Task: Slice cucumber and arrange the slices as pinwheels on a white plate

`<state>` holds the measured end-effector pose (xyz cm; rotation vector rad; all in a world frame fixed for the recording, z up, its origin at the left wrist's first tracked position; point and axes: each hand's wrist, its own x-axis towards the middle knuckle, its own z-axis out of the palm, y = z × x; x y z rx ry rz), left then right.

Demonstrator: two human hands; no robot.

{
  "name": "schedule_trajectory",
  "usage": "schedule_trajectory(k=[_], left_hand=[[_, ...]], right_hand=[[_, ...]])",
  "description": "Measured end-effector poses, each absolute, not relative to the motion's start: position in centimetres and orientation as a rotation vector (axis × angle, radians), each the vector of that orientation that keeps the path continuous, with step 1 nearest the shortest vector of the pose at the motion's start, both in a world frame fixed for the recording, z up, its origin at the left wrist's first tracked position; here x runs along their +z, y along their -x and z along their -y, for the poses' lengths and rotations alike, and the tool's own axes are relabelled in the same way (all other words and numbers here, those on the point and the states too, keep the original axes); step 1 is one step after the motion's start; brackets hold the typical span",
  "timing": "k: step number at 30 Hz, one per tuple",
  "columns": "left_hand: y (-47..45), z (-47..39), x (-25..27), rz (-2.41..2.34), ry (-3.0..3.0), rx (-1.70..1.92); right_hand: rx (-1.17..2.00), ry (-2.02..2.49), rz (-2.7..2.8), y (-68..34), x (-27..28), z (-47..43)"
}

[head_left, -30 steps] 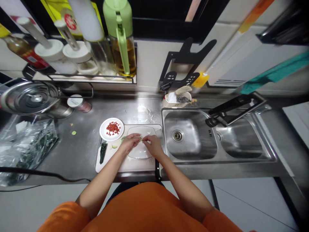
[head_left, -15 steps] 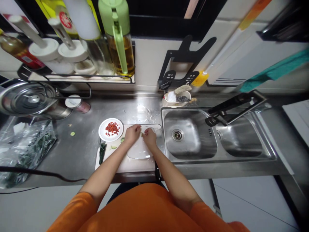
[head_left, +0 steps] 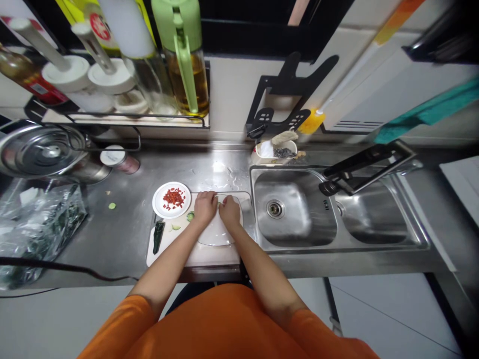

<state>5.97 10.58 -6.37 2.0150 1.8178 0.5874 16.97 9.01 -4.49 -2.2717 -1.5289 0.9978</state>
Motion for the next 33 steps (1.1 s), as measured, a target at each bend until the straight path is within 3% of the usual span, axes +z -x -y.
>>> schedule_trajectory(k=[6, 15, 33], left_hand=[[-5.0, -9.9, -5.7, -1.763, -2.089, 0.647], [-3.6, -7.1, -7.0, -1.647, -2.311, 0.549], [-5.0, -6.6, -6.5, -1.765, -2.319, 0.226]], right_hand=[[0.946, 2.223, 1.686, -17.8, -4.2, -7.8], [0.477, 1.953, 2.246, -18.8, -5.4, -4.0], [0.500, 2.087, 2.327, -18.4, -4.7, -4.4]])
